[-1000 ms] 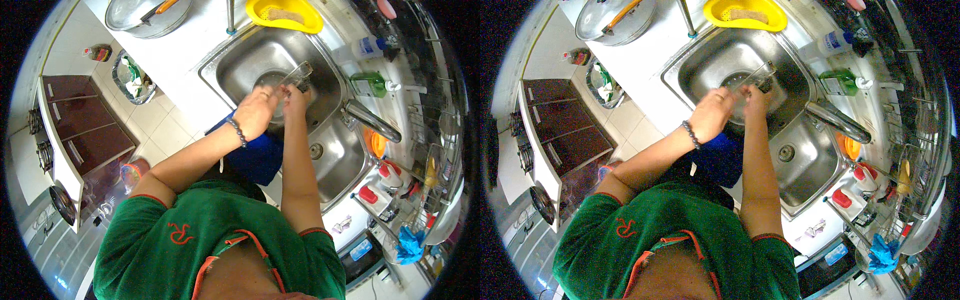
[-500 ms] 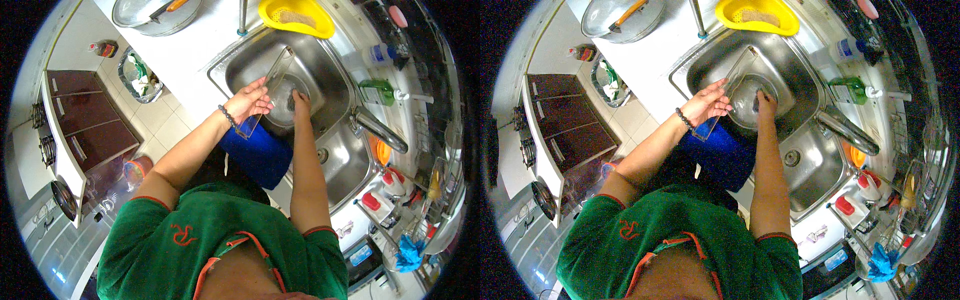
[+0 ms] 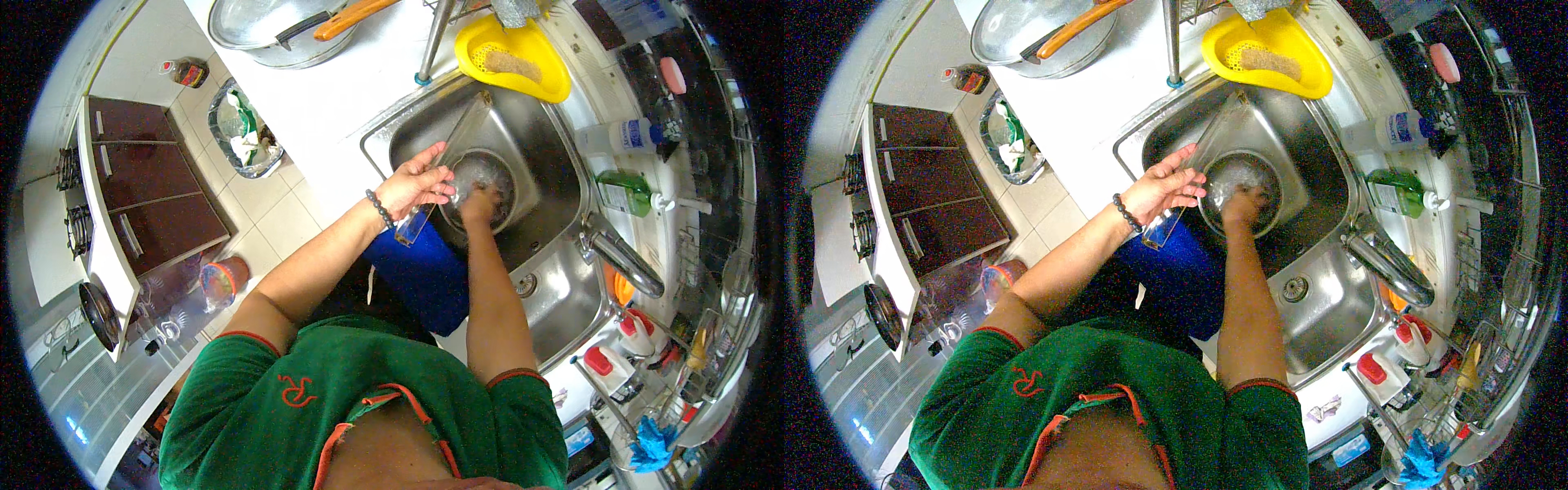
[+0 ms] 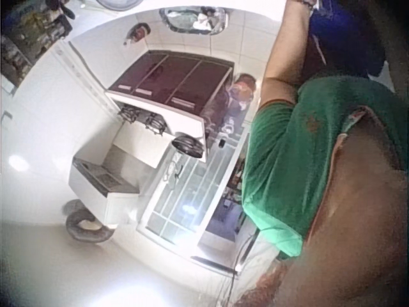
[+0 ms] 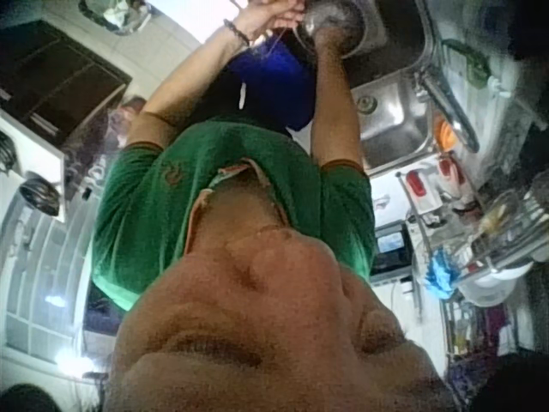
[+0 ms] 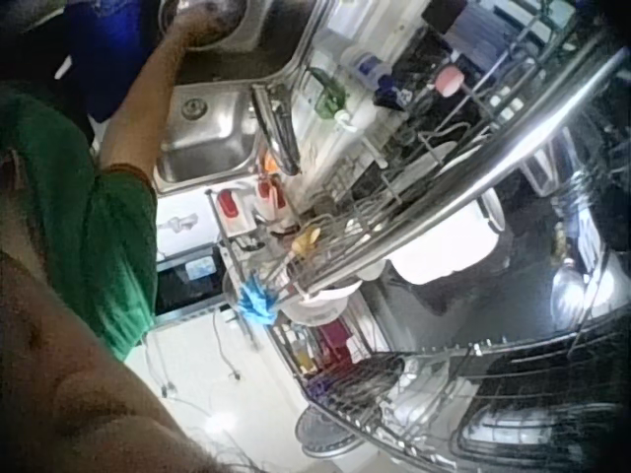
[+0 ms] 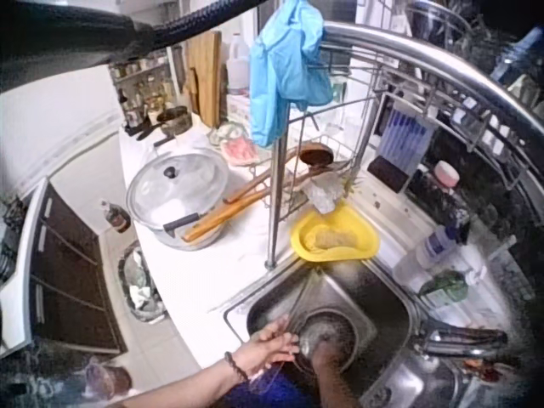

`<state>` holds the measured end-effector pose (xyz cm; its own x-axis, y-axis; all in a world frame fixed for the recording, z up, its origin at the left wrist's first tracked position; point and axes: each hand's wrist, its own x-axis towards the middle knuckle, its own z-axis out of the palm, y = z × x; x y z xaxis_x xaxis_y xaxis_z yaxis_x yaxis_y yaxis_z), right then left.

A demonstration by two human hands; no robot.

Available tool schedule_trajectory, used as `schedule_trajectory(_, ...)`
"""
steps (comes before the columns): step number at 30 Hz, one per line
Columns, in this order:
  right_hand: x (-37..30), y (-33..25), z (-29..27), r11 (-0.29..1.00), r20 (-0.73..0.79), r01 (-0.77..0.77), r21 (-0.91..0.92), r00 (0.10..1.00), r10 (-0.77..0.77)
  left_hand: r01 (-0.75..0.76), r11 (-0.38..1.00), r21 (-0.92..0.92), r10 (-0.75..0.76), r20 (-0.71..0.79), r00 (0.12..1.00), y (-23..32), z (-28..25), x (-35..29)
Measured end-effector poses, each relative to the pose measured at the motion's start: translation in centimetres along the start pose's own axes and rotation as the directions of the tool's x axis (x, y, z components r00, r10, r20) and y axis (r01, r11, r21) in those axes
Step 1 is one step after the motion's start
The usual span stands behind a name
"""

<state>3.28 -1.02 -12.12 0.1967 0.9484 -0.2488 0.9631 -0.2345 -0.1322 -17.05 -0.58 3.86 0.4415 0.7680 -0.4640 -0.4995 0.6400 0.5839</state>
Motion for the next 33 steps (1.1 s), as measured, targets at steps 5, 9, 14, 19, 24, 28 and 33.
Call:
schedule_trajectory(5, 1.4, 2.0, -0.8, 0.813, 0.273, -0.172, 0.556, 0.962, 0.016, 0.016, 1.0, 0.027, -0.016, -0.007, 1.0, -0.6, -0.2, 0.8)
schedule_trajectory(9, 1.3, 0.7, -11.2, 0.355, -0.032, -0.002, 0.935, 0.995, 0.092, 0.041, 0.999, -0.022, -0.041, 0.0, 0.999, -1.1, 0.2, 1.3)
schedule_trajectory(14, 2.4, -1.9, -18.9, 0.38, -0.226, 0.192, 0.905, 0.973, 0.047, 0.1, 0.995, 0.019, -0.1, 0.044, 0.994, -1.6, 2.0, 1.2)
schedule_trajectory(19, 1.6, -2.2, -17.2, 0.787, -0.415, 0.327, 0.523, 0.904, -0.1, 0.074, 0.995, 0.068, -0.08, 0.086, 0.993, -1.5, 3.1, 1.4)
schedule_trajectory(24, -3.2, -3.7, -17.2, 0.737, -0.346, 0.432, 0.52, 0.895, -0.281, 0.062, 0.998, 0.007, -0.063, 0.114, 0.992, -1.6, 1.9, 2.6)
schedule_trajectory(28, 1.9, -1.6, -18.3, 0.858, -0.486, 0.377, 0.35, 0.856, -0.178, 0.11, 0.99, 0.083, -0.123, 0.164, 0.979, -1.4, 3.5, 2.2)
schedule_trajectory(33, -5.8, -3.8, -15.0, 0.687, -0.247, 0.378, 0.62, 0.926, -0.286, 0.047, 0.998, 0.042, -0.05, 0.076, 0.996, -2.5, 1.7, 3.1)
